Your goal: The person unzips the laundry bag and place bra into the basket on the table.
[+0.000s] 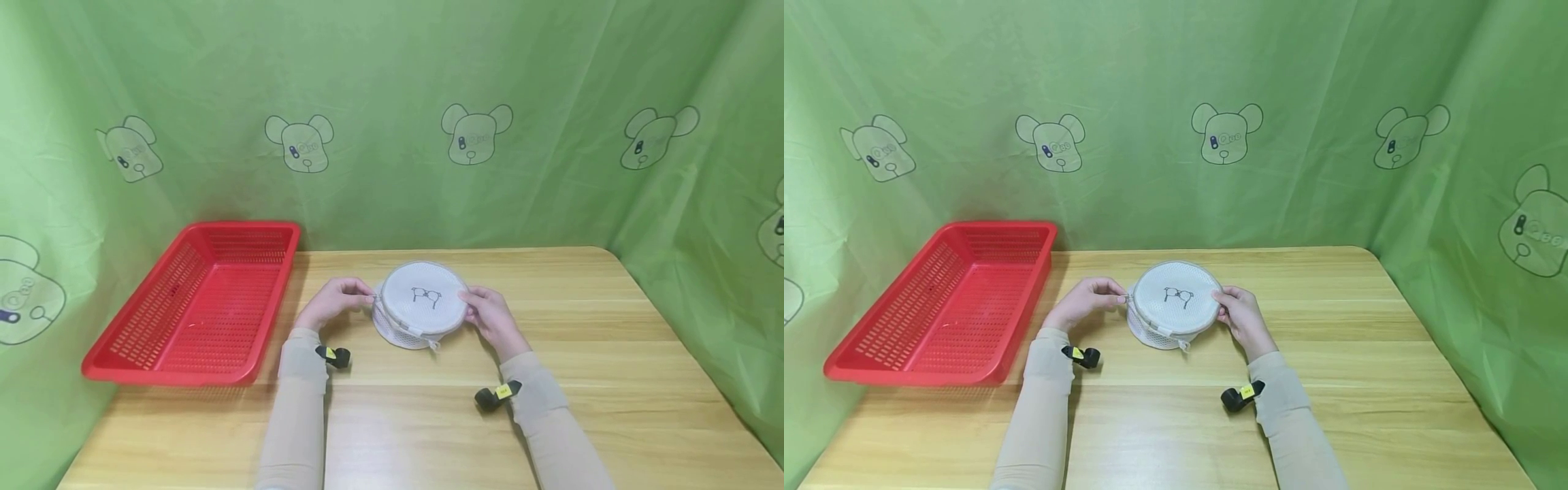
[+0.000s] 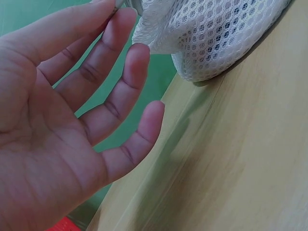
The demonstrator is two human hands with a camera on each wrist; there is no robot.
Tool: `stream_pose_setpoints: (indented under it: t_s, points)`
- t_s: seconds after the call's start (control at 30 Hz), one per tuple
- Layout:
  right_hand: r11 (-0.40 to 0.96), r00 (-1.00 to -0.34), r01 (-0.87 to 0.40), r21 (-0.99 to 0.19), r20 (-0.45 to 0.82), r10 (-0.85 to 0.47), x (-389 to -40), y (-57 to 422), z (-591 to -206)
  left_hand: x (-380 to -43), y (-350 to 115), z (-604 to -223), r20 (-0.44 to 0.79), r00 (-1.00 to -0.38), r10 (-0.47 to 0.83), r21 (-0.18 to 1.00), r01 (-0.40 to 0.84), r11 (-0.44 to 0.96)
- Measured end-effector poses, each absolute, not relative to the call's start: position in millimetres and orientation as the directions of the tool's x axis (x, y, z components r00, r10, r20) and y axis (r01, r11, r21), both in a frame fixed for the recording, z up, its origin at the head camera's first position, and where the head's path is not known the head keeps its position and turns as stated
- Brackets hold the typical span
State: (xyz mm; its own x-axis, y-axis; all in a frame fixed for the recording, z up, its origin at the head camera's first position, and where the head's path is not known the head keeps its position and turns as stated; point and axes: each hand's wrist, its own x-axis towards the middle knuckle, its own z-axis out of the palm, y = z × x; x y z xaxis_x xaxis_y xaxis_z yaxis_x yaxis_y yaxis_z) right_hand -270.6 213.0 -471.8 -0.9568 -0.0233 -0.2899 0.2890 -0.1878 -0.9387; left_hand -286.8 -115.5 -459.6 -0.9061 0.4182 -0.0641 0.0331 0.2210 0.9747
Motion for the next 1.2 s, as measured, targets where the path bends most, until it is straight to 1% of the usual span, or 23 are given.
stream_pose_setpoints:
  t_s: [0.5, 0.93, 1.2]
  points:
    - [-0.195, -0.959, 0.282, -0.939, -0.284, -0.019, -270.7, 212.4, -472.0, -287.5, -115.0, -459.2, -0.074, -0.881, 0.466, 0.977, 0.03, 0.213]
    - [-0.177, -0.957, 0.291, -0.94, -0.289, -0.039, -270.2, 214.1, -469.4, -286.3, -114.9, -456.9, -0.076, -0.858, 0.508, 0.966, 0.063, 0.25]
    - [-0.186, -0.957, 0.288, -0.939, -0.289, -0.021, -270.1, 213.2, -471.8, -286.3, -113.6, -459.4, -0.088, -0.833, 0.546, 0.965, 0.065, 0.254]
